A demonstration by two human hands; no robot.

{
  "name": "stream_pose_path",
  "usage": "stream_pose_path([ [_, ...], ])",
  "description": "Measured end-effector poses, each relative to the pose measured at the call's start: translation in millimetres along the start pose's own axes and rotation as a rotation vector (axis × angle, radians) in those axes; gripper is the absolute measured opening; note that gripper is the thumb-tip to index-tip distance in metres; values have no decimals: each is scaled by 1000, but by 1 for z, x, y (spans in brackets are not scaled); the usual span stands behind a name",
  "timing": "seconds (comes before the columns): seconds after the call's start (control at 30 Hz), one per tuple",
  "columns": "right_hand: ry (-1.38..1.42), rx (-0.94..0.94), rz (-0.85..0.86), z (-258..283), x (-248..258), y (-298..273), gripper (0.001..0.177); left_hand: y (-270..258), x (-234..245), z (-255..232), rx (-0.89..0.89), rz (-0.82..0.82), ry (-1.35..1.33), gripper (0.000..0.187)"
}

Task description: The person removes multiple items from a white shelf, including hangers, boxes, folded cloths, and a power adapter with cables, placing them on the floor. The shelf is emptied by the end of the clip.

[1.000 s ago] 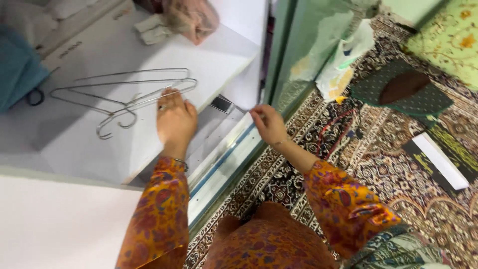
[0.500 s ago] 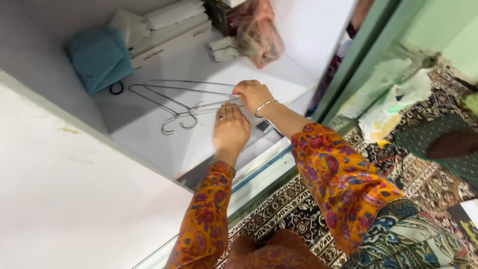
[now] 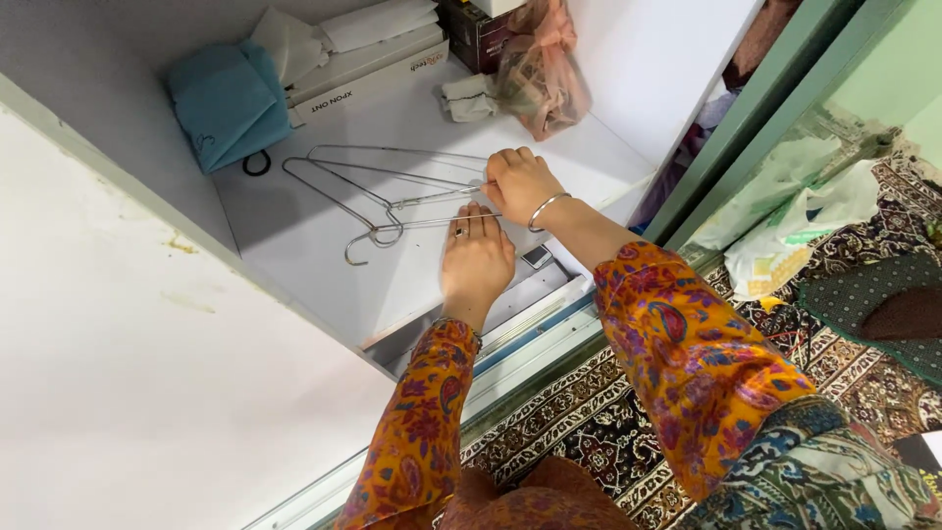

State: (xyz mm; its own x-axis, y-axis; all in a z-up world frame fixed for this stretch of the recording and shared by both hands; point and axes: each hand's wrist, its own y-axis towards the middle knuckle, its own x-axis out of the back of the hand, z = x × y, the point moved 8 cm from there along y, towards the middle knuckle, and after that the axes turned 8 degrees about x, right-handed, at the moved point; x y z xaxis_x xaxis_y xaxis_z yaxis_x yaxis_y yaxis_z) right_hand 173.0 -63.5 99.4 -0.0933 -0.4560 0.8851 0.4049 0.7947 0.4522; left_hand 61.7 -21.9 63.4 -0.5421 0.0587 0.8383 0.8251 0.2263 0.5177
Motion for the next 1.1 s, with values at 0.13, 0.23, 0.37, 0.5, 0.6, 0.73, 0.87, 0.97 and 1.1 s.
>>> stream_pose_path([
  [0.13,0,62,-89,19,30,-2,19,-1,2,0,4,-2,-11,53],
  [0.23,-37,139,-165,28,41,-4,19,-1,2,0,3,-9,-1,54],
  [0.37,-10,117,-271,32,55,-9,16,-2,-1,-1,7,-10,5,53],
  [0.5,37,83,-377,34,71,-15,16,-2,3,-1,8,-16,-17,52],
  [0.6,-17,92,-451,40,85,-21,16,-1,2,-1,6,1,6,51],
  [0.73,-25,52,-534,41,90,-33,16,-2,-1,0,12,8,8,52],
  [0.87,99,-108,-582,28,83,-62,18,-2,-3,0,6,1,-5,53],
  [0.97,178,-182,-600,23,75,-96,20,-2,-3,0,1,8,-2,53],
  [1.1,234,-254,-597,14,56,-156,20,-1,-5,-2,-26,-4,38,53],
])
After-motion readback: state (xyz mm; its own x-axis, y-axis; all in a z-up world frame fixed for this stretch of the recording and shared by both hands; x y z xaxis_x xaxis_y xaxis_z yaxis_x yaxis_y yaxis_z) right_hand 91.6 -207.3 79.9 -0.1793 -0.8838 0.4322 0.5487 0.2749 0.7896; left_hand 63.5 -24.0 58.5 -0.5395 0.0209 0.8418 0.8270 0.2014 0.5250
